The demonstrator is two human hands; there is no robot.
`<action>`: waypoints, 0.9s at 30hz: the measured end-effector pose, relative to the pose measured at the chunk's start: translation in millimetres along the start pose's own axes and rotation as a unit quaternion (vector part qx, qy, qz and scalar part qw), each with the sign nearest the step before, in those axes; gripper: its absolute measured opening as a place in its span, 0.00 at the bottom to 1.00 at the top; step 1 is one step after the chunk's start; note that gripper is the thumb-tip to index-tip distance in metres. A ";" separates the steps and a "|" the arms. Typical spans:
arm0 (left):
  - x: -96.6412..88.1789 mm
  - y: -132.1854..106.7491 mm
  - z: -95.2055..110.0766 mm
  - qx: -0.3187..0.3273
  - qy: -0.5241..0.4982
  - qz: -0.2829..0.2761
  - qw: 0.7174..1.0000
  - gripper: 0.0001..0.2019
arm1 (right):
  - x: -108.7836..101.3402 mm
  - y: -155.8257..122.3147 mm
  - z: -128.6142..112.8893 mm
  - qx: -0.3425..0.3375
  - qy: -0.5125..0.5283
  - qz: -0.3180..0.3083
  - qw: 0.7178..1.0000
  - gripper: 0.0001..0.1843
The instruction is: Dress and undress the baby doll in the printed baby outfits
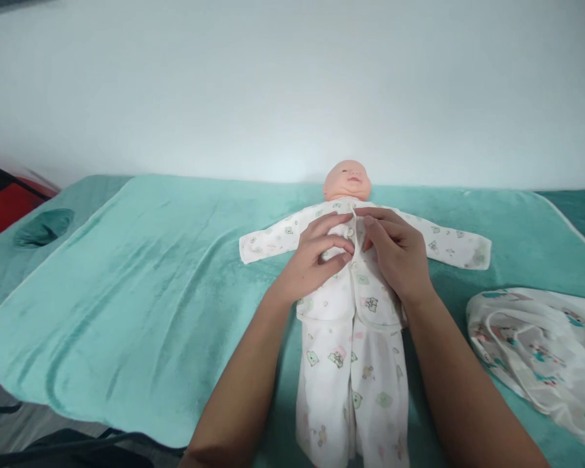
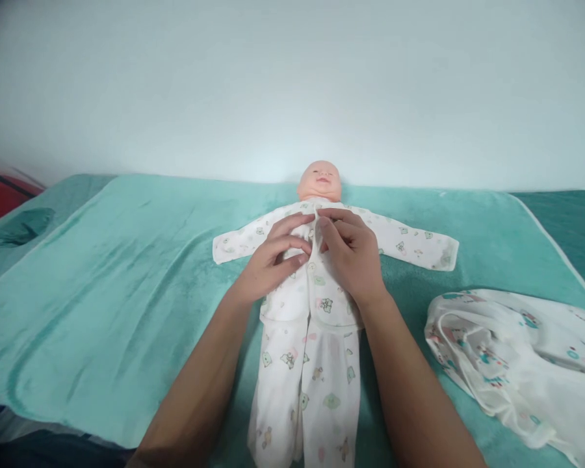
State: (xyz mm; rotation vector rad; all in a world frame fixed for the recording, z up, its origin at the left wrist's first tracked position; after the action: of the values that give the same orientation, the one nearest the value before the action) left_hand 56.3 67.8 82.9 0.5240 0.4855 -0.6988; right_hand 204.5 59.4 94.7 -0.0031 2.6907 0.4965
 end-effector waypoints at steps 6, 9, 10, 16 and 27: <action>5.1 -3.5 3.9 0.005 0.016 -0.046 0.999 0.06 | 7.5 -15.3 -14.4 -0.037 -0.080 -0.021 0.996 0.22; 7.6 -5.3 2.5 0.002 0.016 -0.048 0.999 0.07 | 7.8 -27.4 -18.6 -0.058 -0.104 0.004 0.993 0.21; 8.3 -5.8 2.0 0.001 0.018 -0.049 0.999 0.07 | 6.6 -31.5 -18.3 -0.059 -0.103 0.016 0.993 0.21; 8.5 -6.2 0.6 -0.011 0.015 -0.061 0.998 0.06 | 2.2 -45.1 -10.6 -0.049 -0.066 0.031 0.996 0.17; 4.8 -6.6 -1.5 -0.032 -0.026 -0.050 0.998 0.04 | 4.3 -43.2 -15.8 -0.101 -0.049 -0.003 0.994 0.14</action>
State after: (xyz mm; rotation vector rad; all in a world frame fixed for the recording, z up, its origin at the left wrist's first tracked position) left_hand 54.5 62.1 77.1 0.4221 0.4874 -0.7885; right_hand 197.5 13.8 91.8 -0.0436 2.5340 0.7443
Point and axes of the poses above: each hand's wrist, its own y-axis towards the middle knuckle, its own x-axis out of the palm, z = x × y, the point moved 9 cm from there along y, towards the middle knuckle, and after that the axes turned 15 degrees about -z, right-handed, at the moved point
